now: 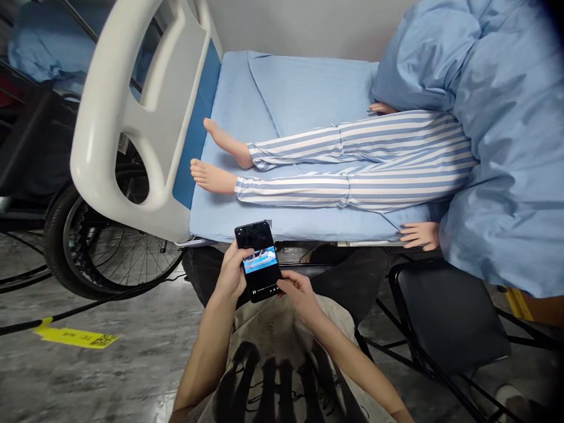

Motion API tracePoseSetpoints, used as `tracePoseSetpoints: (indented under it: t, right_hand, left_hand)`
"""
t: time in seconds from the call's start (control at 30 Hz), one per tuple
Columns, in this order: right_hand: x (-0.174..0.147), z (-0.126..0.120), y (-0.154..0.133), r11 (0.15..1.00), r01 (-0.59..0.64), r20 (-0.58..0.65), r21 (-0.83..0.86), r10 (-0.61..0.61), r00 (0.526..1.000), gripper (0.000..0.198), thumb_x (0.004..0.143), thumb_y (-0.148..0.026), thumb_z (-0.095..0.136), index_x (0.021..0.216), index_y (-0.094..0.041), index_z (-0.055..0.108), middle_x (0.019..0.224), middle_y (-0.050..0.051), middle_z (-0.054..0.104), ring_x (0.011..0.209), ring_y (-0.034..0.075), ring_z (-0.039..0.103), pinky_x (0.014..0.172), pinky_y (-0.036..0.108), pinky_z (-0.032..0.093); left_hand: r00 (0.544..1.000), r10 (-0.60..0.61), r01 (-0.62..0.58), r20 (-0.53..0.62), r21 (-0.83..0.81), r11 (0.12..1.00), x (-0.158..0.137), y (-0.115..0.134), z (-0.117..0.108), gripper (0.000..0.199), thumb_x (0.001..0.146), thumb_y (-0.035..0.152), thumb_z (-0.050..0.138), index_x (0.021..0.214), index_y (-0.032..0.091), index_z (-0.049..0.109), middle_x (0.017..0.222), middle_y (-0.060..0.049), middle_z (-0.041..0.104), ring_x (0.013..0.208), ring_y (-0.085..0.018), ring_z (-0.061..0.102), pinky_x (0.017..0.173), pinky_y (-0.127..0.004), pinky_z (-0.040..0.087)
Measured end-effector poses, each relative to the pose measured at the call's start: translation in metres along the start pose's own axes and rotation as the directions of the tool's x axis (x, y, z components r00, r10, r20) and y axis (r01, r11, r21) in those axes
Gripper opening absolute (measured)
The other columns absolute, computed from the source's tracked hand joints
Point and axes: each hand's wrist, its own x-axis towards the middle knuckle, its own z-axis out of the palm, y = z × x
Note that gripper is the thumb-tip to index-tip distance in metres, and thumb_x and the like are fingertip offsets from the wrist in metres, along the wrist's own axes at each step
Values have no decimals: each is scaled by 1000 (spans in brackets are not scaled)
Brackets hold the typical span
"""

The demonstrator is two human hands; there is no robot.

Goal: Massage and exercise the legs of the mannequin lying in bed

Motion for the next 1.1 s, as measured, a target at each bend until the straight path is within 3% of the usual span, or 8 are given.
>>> tracePoseSetpoints:
  t: [0.17,0.33,0.53,0.93,1.1]
  right_hand:
    - [3,1,0,999,-18,-55,26,19,998,34,69,-45,77,85,-15,74,67,1,60,59,10,48,58,27,48]
    - [1,-4,1,996,-33,-5,81,33,999,30,71,-40,72,90,-16,77,80,4,67,68,13,56,61,26,49]
    - [0,-7,3,994,-43,-1,101,44,999,30,73,-38,69,92,-16,78,78,4,65,69,13,55,61,25,49]
    - [-1,-5,3,991,-56,1,124,56,998,31,74,-41,72,89,-15,76,76,4,64,68,13,55,60,25,48]
    - [-1,-5,2,983,-75,8,165,75,997,41,74,-52,72,90,-13,74,72,4,64,66,14,57,58,26,49]
  left_hand:
    - [1000,-14,14,4,12,1000,0,0,2,37,64,23,72,99,19,64,81,0,68,71,-17,64,68,-27,48]
    - [1000,-17,17,7,-15,1000,0,-2,1,35,63,21,71,98,19,65,80,1,67,71,-15,63,68,-25,47]
    - [1000,-10,10,11,-21,1000,0,-5,-1,35,64,21,72,98,18,66,81,0,66,71,-14,62,67,-24,46]
    - [1000,3,-2,18,-23,1000,1,-8,-4,34,65,21,72,99,19,67,83,0,67,73,-16,63,69,-26,46]
    - [1000,-25,25,16,-9,1000,-1,-4,-2,36,65,22,74,100,19,69,88,-2,70,77,-18,65,69,-27,49]
